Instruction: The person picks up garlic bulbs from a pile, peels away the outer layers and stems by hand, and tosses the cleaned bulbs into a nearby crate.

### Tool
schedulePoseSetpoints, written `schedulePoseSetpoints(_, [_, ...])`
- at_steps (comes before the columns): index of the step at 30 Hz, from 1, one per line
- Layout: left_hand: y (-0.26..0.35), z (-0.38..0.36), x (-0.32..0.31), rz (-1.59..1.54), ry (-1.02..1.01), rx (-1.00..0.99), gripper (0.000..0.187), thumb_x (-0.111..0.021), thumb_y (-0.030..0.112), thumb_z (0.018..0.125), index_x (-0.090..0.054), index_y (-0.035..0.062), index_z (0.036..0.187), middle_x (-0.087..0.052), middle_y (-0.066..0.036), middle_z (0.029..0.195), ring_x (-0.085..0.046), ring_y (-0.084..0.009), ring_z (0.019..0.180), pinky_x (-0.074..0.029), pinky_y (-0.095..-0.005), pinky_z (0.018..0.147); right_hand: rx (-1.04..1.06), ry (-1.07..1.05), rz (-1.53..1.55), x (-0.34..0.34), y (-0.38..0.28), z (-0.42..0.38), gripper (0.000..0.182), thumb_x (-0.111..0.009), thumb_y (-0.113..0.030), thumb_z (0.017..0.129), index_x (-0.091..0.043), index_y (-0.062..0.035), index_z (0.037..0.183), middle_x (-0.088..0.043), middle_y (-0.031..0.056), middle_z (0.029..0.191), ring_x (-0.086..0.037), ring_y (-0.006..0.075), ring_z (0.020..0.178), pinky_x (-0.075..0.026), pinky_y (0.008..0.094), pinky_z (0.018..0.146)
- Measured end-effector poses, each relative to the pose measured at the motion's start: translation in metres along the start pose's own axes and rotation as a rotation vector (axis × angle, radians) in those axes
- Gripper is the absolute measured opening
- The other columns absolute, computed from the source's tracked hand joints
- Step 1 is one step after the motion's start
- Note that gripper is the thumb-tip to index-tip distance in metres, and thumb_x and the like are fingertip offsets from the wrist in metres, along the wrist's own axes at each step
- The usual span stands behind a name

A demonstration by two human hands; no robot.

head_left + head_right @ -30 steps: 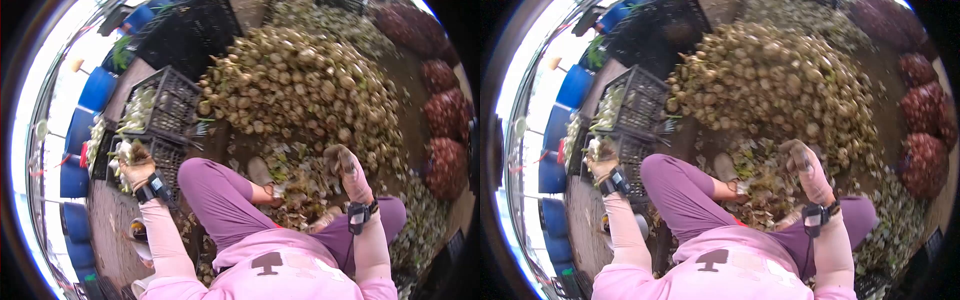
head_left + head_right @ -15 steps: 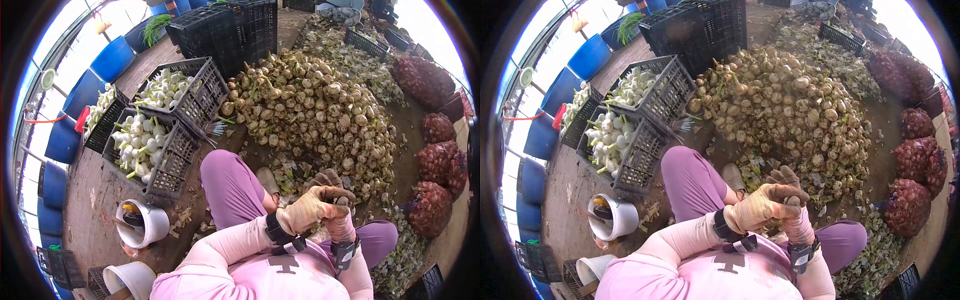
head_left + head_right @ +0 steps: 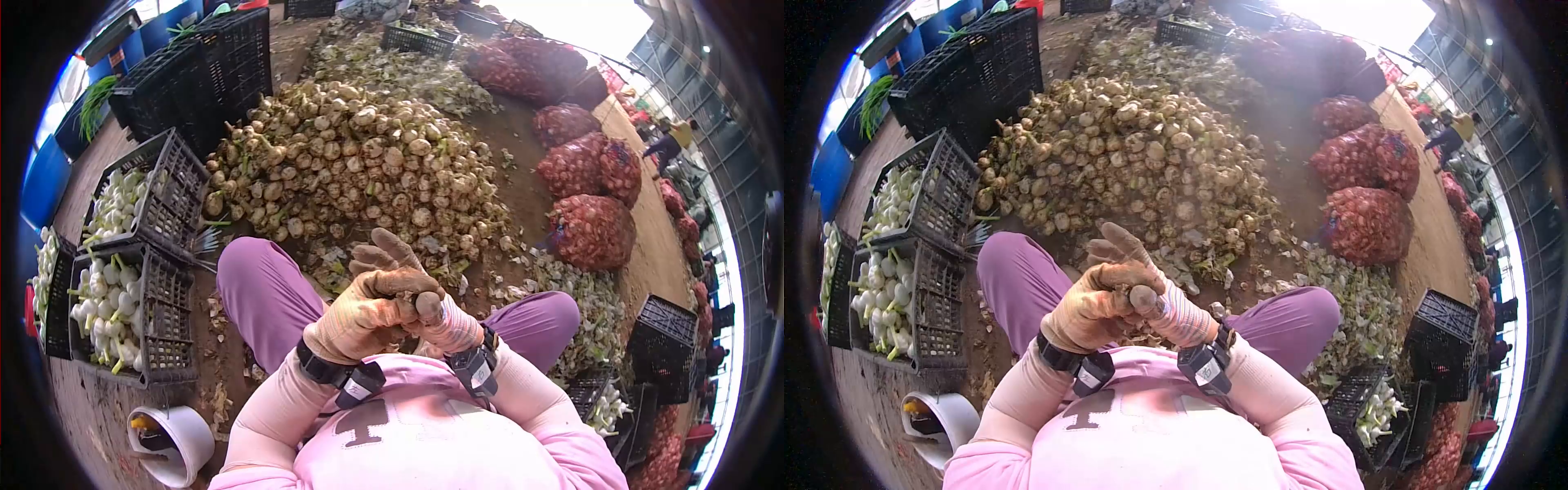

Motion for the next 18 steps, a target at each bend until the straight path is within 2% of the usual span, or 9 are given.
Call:
schedulePoseSetpoints(3, [0.000, -0.001, -0.006, 0.046, 0.009, 0.040, 0.037, -0.070, 0.014, 0.074, -0.060, -0.0032, 0.105, -0.062, -0.011, 0.097, -0.060, -0.0204, 0.091, -0.049, -0.0329, 0.080, -0.004, -0.061, -0.025, -0.005, -0.003, -0.002, 0.065, -0.053, -0.060, 0.079, -0.060, -0.0042, 0.112, -0.019, 0.0113, 0.144, -0.030, 0.0311, 0.127, -0.025, 0.0461, 0.103])
schedulePoseSetpoints(6, [-0.002, 0.001, -0.006, 0.015, -0.108, 0.046, 0.038, -0.073, 0.016, 0.072, -0.060, -0.0039, 0.102, -0.061, -0.014, 0.100, -0.059, -0.0239, 0.095, -0.048, -0.0362, 0.083, -0.091, -0.065, -0.054, -0.011, -0.009, -0.005, 0.081, -0.059, -0.064, 0.072, -0.046, -0.0066, 0.128, -0.019, 0.0126, 0.144, -0.029, 0.0299, 0.128, -0.023, 0.0438, 0.104])
schedulePoseSetpoints(8, [-0.004, 0.004, -0.009, 0.035, -0.146, 0.081, 0.039, -0.073, 0.017, 0.072, -0.060, -0.0042, 0.102, -0.061, -0.015, 0.101, -0.059, -0.0249, 0.096, -0.048, -0.0373, 0.084, -0.213, -0.042, 0.049, -0.011, -0.005, -0.008, 0.109, -0.067, -0.066, 0.062, -0.018, -0.0098, 0.142, -0.021, 0.0150, 0.142, -0.027, 0.0280, 0.128, -0.021, 0.0415, 0.105])
schedulePoseSetpoints(9, [-0.006, 0.007, -0.006, 0.092, -0.134, 0.094, 0.037, -0.073, 0.017, 0.072, -0.061, -0.0041, 0.100, -0.061, -0.015, 0.100, -0.059, -0.0252, 0.095, -0.049, -0.0374, 0.083, -0.209, -0.032, 0.054, -0.008, -0.007, -0.011, 0.109, -0.067, -0.066, 0.062, -0.018, -0.0098, 0.142, -0.021, 0.0150, 0.142, -0.027, 0.0280, 0.128, -0.021, 0.0415, 0.105])
schedulePoseSetpoints(11, [-0.011, 0.015, -0.003, 0.208, -0.110, 0.120, 0.033, -0.072, 0.018, 0.074, -0.062, -0.0039, 0.096, -0.061, -0.016, 0.098, -0.060, -0.0256, 0.092, -0.050, -0.0376, 0.081, -0.275, -0.068, 0.130, -0.004, -0.005, -0.016, 0.128, -0.072, -0.066, 0.055, 0.004, -0.0129, 0.143, -0.023, 0.0172, 0.140, -0.025, 0.0261, 0.129, -0.019, 0.0384, 0.106])
schedulePoseSetpoints(13, [-0.012, 0.025, -0.005, 0.251, -0.081, 0.124, 0.028, -0.069, 0.019, 0.078, -0.061, -0.0017, 0.095, -0.062, -0.012, 0.093, -0.062, -0.0206, 0.082, -0.052, -0.0328, 0.073, -0.275, -0.078, 0.151, 0.014, -0.003, -0.020, 0.126, -0.074, -0.063, 0.056, 0.003, -0.0138, 0.143, -0.024, 0.0151, 0.141, -0.024, 0.0243, 0.130, -0.018, 0.0380, 0.106])
schedulePoseSetpoints(16, [0.023, 0.048, 0.028, 0.434, 0.349, -0.151, 0.016, -0.056, 0.016, 0.088, -0.058, 0.0043, 0.098, -0.064, -0.005, 0.083, -0.057, -0.0072, 0.063, -0.046, -0.0187, 0.053, -0.041, -0.002, -0.146, 0.072, -0.010, -0.020, 0.123, -0.075, -0.059, 0.056, -0.003, -0.0121, 0.144, -0.028, 0.0097, 0.141, -0.025, 0.0235, 0.131, -0.016, 0.0387, 0.108])
schedulePoseSetpoints(17, [0.034, 0.052, 0.044, 0.542, 0.464, -0.195, 0.013, -0.054, 0.015, 0.089, -0.059, 0.0053, 0.097, -0.063, -0.004, 0.078, -0.057, -0.0079, 0.060, -0.045, -0.0182, 0.051, -0.094, 0.137, -0.088, 0.096, -0.030, -0.021, 0.115, -0.074, -0.056, 0.060, -0.009, -0.0104, 0.143, -0.029, 0.0097, 0.141, -0.026, 0.0224, 0.131, -0.017, 0.0367, 0.108])
schedulePoseSetpoints(18, [0.034, 0.059, 0.058, 0.628, 0.495, -0.151, 0.014, -0.055, 0.016, 0.089, -0.060, 0.0046, 0.095, -0.063, -0.004, 0.076, -0.057, -0.0078, 0.059, -0.045, -0.0183, 0.051, 0.063, 0.203, 0.053, 0.132, -0.039, -0.021, 0.095, -0.070, -0.052, 0.068, -0.023, -0.0088, 0.140, -0.037, 0.0099, 0.136, -0.035, 0.0215, 0.126, -0.023, 0.0368, 0.106])
Point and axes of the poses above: each hand's wrist, its own z-axis towards the middle knuckle, its own x-axis out of the back of the hand, y = z × x, the point moved 9 cm from there along z, towards the middle knuckle
